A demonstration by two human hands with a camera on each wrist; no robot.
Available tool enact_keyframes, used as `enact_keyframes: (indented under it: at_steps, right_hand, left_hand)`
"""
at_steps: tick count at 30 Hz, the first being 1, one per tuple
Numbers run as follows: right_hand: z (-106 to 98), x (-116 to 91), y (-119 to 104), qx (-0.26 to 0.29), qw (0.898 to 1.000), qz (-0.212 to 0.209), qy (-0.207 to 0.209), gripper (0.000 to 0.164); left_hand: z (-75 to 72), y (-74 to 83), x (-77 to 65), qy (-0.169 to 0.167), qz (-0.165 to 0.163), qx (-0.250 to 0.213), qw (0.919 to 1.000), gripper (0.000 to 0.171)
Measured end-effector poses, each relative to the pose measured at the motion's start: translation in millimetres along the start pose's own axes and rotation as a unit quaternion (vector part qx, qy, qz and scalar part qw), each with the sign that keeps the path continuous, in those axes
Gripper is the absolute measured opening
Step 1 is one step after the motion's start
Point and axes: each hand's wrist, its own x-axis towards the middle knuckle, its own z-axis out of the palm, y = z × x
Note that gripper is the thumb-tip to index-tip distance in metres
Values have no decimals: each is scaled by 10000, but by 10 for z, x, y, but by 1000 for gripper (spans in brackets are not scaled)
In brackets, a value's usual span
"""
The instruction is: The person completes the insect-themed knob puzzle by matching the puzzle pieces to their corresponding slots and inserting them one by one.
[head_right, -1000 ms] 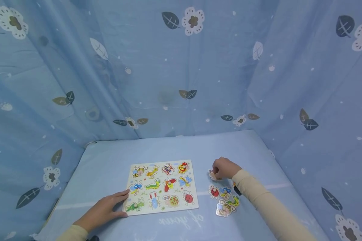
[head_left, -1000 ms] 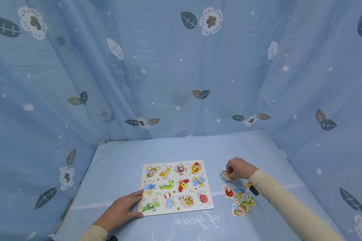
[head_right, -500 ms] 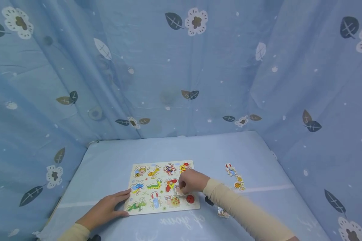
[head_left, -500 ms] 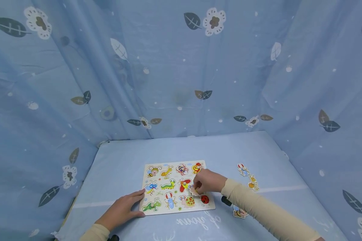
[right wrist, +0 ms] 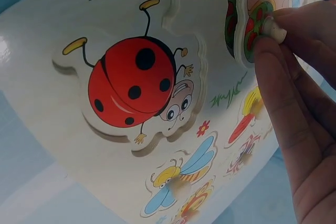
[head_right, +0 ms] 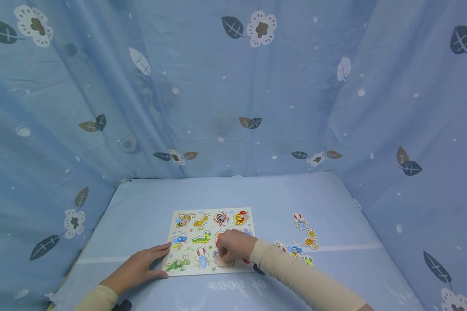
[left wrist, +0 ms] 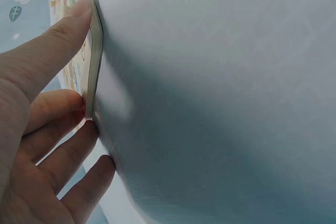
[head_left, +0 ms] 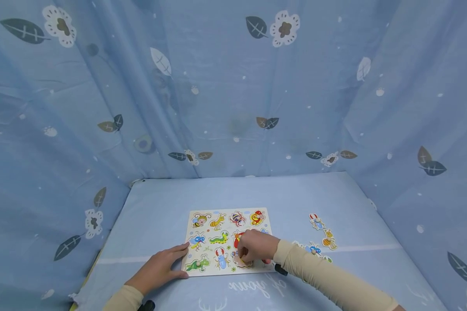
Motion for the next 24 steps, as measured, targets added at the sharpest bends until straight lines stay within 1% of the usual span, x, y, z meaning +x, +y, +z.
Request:
enact_keyframes:
  at_steps: [7,13,18,24]
  right_hand:
    - [-7,-24,-4,-4,10000,-6,-34,14]
    - [-15,-38,-2,44,9999,-88,-54,14]
    - [-13,-36,-19,128,9998,2,-154,14]
    - [21,-24,-16,-76,9998,97,-151,17]
  left_hand:
    - [-12,4,-9,59,34,19,10000,93]
    - [-19,10,-17,-10,80,-63,9999,95]
    - [-13,2,-7,-26,43,-36,10000,94]
    - [19,11,1,-4,-16,0,10000,91]
